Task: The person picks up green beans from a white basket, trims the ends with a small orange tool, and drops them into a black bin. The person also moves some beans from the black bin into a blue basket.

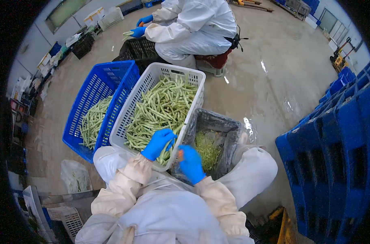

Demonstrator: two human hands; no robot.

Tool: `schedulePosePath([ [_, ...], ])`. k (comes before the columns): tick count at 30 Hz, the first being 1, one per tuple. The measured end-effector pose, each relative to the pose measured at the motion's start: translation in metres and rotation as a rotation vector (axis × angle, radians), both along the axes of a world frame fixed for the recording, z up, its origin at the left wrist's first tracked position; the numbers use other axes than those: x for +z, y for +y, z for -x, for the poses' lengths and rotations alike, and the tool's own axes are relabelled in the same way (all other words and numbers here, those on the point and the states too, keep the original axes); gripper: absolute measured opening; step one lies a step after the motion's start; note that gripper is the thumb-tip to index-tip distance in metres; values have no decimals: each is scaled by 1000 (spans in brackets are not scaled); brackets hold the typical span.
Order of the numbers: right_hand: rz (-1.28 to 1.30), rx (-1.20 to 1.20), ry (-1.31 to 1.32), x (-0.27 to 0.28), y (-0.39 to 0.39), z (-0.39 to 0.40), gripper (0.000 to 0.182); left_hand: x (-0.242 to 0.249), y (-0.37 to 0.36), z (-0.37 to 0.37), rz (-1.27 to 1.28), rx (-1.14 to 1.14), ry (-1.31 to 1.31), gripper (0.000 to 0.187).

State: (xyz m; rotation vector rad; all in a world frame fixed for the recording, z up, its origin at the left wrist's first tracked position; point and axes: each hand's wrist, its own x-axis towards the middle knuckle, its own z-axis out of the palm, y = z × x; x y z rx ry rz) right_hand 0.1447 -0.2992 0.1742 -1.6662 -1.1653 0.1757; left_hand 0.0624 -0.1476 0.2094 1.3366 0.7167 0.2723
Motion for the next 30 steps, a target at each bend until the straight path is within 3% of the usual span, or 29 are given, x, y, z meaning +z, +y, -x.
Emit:
schedulePosePath([
  [1, 8, -169, 126, -6, -2, -14, 15, 9, -4, 4, 15, -34, 60, 15],
  [3, -230, -415, 654, -14, -12, -50, 13, 8, -3, 15, -11, -86, 92, 15],
  [6, -354, -610, 760, -24, -27, -74, 11, -2, 6, 33, -87, -224, 177, 19],
  [9, 163, -535, 277, -6, -26, -59, 13, -4, 2, 39, 28, -201, 144, 21],
  [10, 167, -533, 278, -2, -21, -51, 13, -1, 0, 39, 32, -199, 146, 21],
  [12, -28, -147, -66, 9, -8, -38, 17, 3, -1, 38, 38, -242, 130, 23],
  [13, -25, -144, -64, 11, -5, -32, 17, 2, -2, 38, 41, -240, 132, 23],
  [15, 88, 82, -227, 13, -2, -25, 23, -2, -3, 39, 47, -224, 149, 23],
  [19, 210, 128, -307, 10, -4, -21, 26, 0, -4, 41, 42, -247, 187, 23],
  [22, 243, 59, -304, 4, -2, -13, 19, -5, -9, 40, -109, -335, 242, 21],
  [24, 119, 0, 398, -11, 0, -6, 16, -23, -18, 39, -211, -211, 124, 21],
  [25, 123, 6, 399, -15, 2, -4, 16, -29, -24, 39, -207, -204, 126, 21],
  [27, -64, 67, 971, -21, 7, -1, 17, -41, -33, 39, 108, -38, -7, 24],
  [28, -56, 71, 971, -27, 6, -2, 17, -43, -30, 40, 113, -31, -7, 24],
  [30, 23, 85, 900, -40, 3, -3, 17, -45, -10, 46, 258, 284, -185, 24],
])
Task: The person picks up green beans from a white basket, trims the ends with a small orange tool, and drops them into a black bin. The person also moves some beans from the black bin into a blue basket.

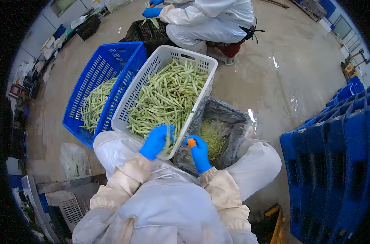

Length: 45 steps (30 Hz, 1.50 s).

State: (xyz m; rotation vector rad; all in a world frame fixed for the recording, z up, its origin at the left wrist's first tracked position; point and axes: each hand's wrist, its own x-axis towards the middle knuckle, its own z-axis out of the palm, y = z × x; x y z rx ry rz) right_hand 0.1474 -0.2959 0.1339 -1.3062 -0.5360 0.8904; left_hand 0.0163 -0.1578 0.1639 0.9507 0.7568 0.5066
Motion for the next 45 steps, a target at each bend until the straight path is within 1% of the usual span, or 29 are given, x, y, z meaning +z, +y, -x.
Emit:
schedulePosePath([
  [2, 49, -89, 56, -15, -4, -10, 16, 19, 52, 22, 163, 273, -232, 26],
  [3, 93, -187, 109, -22, -7, -17, 15, 19, 95, 48, -29, 248, -240, 25],
  [4, 96, -178, 114, -29, -11, -24, 15, 24, 135, 80, 31, 238, -556, 23],
  [5, 106, -276, 90, -35, -13, -31, 13, 73, 151, 97, -15, 513, -342, 21],
  [6, 115, -375, 66, -39, -15, -38, 11, 73, 191, 136, -280, 438, -340, 23],
  [7, 114, -371, 73, -40, -16, -45, 11, 94, 215, 158, -418, 577, -102, 24],
  [8, 304, -334, -49, -40, -19, -51, 12, 113, 232, 171, -548, 706, 143, 26],
  [9, 494, -293, -173, -38, -20, -53, 14, 112, 254, 179, -548, 705, 148, 26],
  [10, 496, -292, -169, -37, -19, -51, 14, 108, 276, 182, -1063, 764, 598, 28],
  [11, 479, -300, -450, -36, -18, -49, 19, 102, 290, 179, -1570, 765, 1065, 29],
  [12, 457, -305, -731, -35, -15, -46, 24, 81, 299, 165, -1537, 621, 1009, 31],
  [13, 461, -306, -730, -32, -11, -44, 24, 62, 297, 139, -1496, 480, 951, 33],
  [14, 513, -286, -781, -28, -5, -40, 29, 54, 261, 90, -1418, 406, 841, 30],
  [15, 565, -266, -833, -27, 1, -37, 34, 24, 274, 68, -1145, -48, 945, 28],
  [16, 572, -267, -836, -28, 4, -34, 34, 17, 248, 33, -1353, -253, 1281, 24],
  [18, 553, -160, -913, -32, 10, -30, 37, -42, 239, 1, -1601, -179, 1307, 21],
  [21, 553, -119, -855, -24, 16, -27, 37, -100, 257, -27, -1769, -82, 1390, 20],
  [22, 530, -103, -844, -25, 17, -27, 36, -103, 258, -34, -1773, -80, 1369, 20],
  [24, 528, -106, -807, -27, 18, -26, 35, -109, 257, -44, -1487, -169, 1438, 20],
  [26, 520, -104, -757, -24, 21, -28, 34, -110, 251, -54, -1403, -149, 1394, 16],
  [28, 522, -83, -772, -19, 21, -26, 33, -104, 239, -52, -1558, -12, 1121, 16],
  [30, 478, -115, -782, -8, 23, -27, 31, -62, 208, -56, -1683, 53, 1098, 13],
  [32, 428, -138, -787, 8, 27, -29, 29, -39, 181, -49, -952, 149, 609, 16],
  [33, 336, -146, -688, 19, 30, -29, 27, -23, 157, -49, -1059, 147, 438, 25],
  [35, 259, -151, -571, 31, 28, -22, 25, 14, 120, -47, -1543, -105, 327, 28],
  [36, 176, -107, -446, 34, 29, -21, 25, 24, 102, -45, -1541, -115, 336, 28],
  [38, 96, -72, -315, 37, 24, -15, 25, 38, 68, -39, -1708, -440, 387, 30],
  [41, -9, 19, -264, 44, 16, -8, 24, 43, 40, -29, -1854, -564, 359, 30],
  [45, 4, 160, -225, 41, 2, -3, 22, 54, 19, -20, -1905, -609, 396, 30],
])
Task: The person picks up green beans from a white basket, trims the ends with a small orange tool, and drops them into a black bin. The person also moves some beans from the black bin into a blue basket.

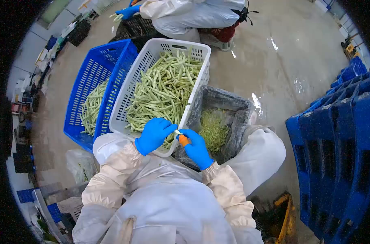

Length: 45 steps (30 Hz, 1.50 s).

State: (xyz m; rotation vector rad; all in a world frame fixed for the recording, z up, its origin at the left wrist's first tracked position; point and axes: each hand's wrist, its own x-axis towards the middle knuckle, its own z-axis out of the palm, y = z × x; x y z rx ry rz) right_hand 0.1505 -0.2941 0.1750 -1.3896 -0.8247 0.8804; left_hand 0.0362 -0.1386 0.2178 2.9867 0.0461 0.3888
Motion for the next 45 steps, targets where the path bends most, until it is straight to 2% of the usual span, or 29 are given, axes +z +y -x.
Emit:
schedulePosePath([
  [2, -64, 32, 219, 4, -3, 4, 19, 4, -4, 3, -62, -41, 17, 28],
  [6, -106, 88, 254, -1, -10, 0, 19, 12, -10, 6, -170, -61, 11, 28],
  [8, -46, 188, 211, -3, -13, -4, 18, 15, -13, 9, -209, -63, 115, 33],
  [12, -53, 115, 109, -6, -13, -1, 19, 19, -19, 12, -228, -66, 89, 32],
  [15, -37, 76, 253, 5, -12, 1, 19, 16, -27, 12, -144, 18, 22, 29],
  [17, -136, 39, 504, 12, -11, 2, 20, 13, -32, 9, 100, 150, -55, 24],
  [18, -136, 41, 501, 13, -10, 1, 20, 11, -30, 9, 99, 152, -58, 24],
  [20, -114, -137, 630, 13, -11, 0, 18, 8, -25, 11, 473, 246, -402, 19],
  [21, -115, -139, 630, 8, -12, -7, 18, 9, -15, 15, 824, 341, -534, 16],
  [22, -168, -285, 730, -4, -15, -20, 17, 15, 0, 22, 1178, 434, -659, 14],
  [23, -221, -432, 828, -18, -20, -34, 16, 30, 13, 30, 1202, 543, -719, 14],
  [24, -190, -542, 812, -37, -28, -51, 16, 50, 26, 40, 1222, 653, -780, 15],
  [25, -161, -649, 796, -51, -35, -65, 15, 64, 34, 48, 1213, 637, -845, 18],
  [26, -163, -644, 800, -50, -36, -70, 15, 71, 41, 55, 1237, 691, -900, 19],
  [28, 264, -583, 334, -46, -40, -75, 20, 74, 46, 59, 1262, 745, -952, 21],
  [29, 267, -585, 335, -42, -35, -66, 20, 72, 46, 59, 1301, 729, -962, 22],
  [31, -34, -323, -150, -37, -18, -33, 26, 63, 44, 57, 1352, 715, -968, 23],
  [33, -129, -132, 10, -23, -8, -10, 30, 50, 39, 50, 1385, 702, -896, 26],
  [34, -126, -132, 8, -17, -6, -6, 30, 47, 35, 45, 1437, 724, -883, 26],
  [36, -110, 103, 24, -10, -5, -2, 28, 42, 28, 38, 1456, 717, -862, 25],
  [40, -63, 137, 46, -10, -6, -2, 25, 36, 21, 33, 1473, 697, -826, 23],
  [45, -9, 48, 78, -19, -6, -2, 17, 33, 16, 30, 1479, 702, -814, 23],
])
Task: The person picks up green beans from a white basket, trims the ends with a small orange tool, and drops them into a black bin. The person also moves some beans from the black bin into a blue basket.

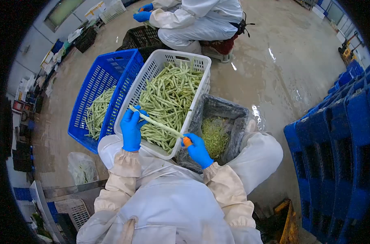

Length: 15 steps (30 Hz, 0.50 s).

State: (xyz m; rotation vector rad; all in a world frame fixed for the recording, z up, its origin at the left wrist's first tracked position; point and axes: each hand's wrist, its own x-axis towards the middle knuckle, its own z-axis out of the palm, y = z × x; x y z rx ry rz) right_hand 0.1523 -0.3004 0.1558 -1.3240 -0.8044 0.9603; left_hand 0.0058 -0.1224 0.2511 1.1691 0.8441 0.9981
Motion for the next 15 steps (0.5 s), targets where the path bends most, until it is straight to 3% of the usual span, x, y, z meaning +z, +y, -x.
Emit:
schedulePosePath([
  [1, 1, -1, 1, -4, 2, -1, 17, -3, -1, 0, 23, 5, 18, 23],
  [3, -14, -278, 151, -12, 5, -2, 14, -14, -5, 0, 45, 9, 35, 23],
  [4, -14, -278, 152, -12, 6, -3, 14, -26, -10, -2, 119, 3, -63, 23],
  [6, -85, -427, 510, -11, 5, -9, 14, -46, -21, -4, 191, -6, -166, 22],
  [7, -90, -428, 506, -10, 4, -12, 14, -56, -27, -5, 345, 9, -275, 22],
  [9, -161, -529, 825, -10, 1, -17, 14, -77, -33, -5, 495, 21, -390, 21],
  [13, -224, -451, 795, -10, -2, -25, 17, -102, -34, -2, 692, -80, -505, 20],
  [15, -111, -225, 262, 18, -2, -17, 17, -103, -30, -2, 809, -109, -472, 22],
])
